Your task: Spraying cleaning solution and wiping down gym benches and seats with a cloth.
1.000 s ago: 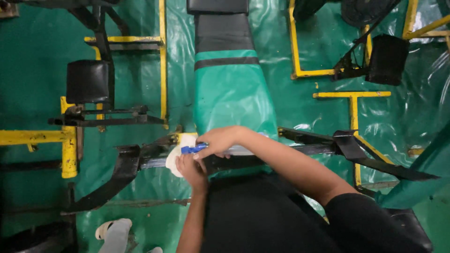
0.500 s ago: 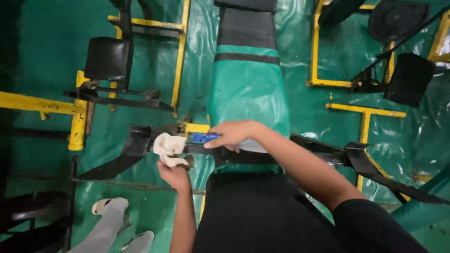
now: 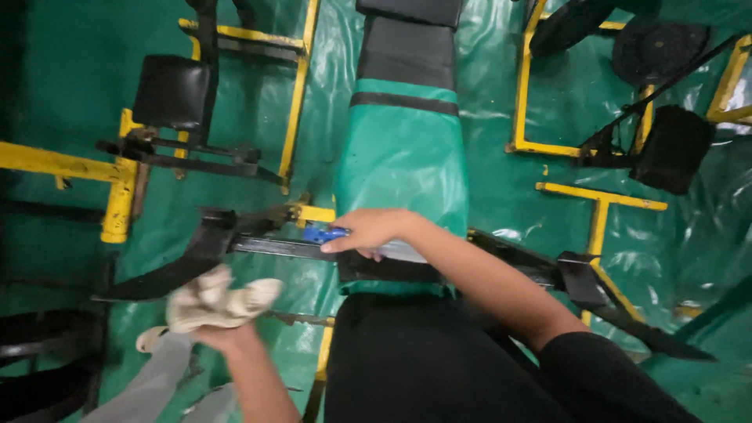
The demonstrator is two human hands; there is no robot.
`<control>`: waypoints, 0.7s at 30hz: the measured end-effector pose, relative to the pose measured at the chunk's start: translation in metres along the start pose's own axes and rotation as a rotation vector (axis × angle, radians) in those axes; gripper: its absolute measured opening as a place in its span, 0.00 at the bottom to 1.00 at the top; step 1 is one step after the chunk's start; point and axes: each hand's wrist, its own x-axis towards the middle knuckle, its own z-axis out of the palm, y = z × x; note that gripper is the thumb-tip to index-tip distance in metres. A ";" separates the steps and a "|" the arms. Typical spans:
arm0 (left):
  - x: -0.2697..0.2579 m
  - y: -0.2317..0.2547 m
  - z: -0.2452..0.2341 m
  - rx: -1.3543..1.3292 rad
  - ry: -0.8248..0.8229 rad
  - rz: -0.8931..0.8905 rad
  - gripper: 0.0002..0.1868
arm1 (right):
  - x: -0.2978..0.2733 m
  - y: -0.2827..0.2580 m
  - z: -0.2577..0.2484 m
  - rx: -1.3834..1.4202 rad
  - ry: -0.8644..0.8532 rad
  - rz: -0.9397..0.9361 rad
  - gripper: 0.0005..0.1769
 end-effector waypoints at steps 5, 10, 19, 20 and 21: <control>0.080 0.011 0.152 0.437 0.105 0.142 0.12 | 0.001 0.007 -0.006 0.024 -0.036 0.009 0.37; 0.121 0.026 0.175 0.893 0.203 0.238 0.21 | -0.004 -0.016 -0.008 0.009 -0.037 0.020 0.39; 0.183 0.064 0.152 0.860 0.171 -0.087 0.25 | 0.066 -0.106 0.018 0.003 0.178 -0.106 0.37; 0.192 0.067 0.153 0.858 0.162 -0.123 0.26 | 0.090 -0.100 0.028 -0.018 0.208 -0.159 0.35; 0.199 0.064 0.154 0.848 0.154 -0.162 0.26 | 0.111 -0.091 0.036 -0.040 0.239 -0.203 0.34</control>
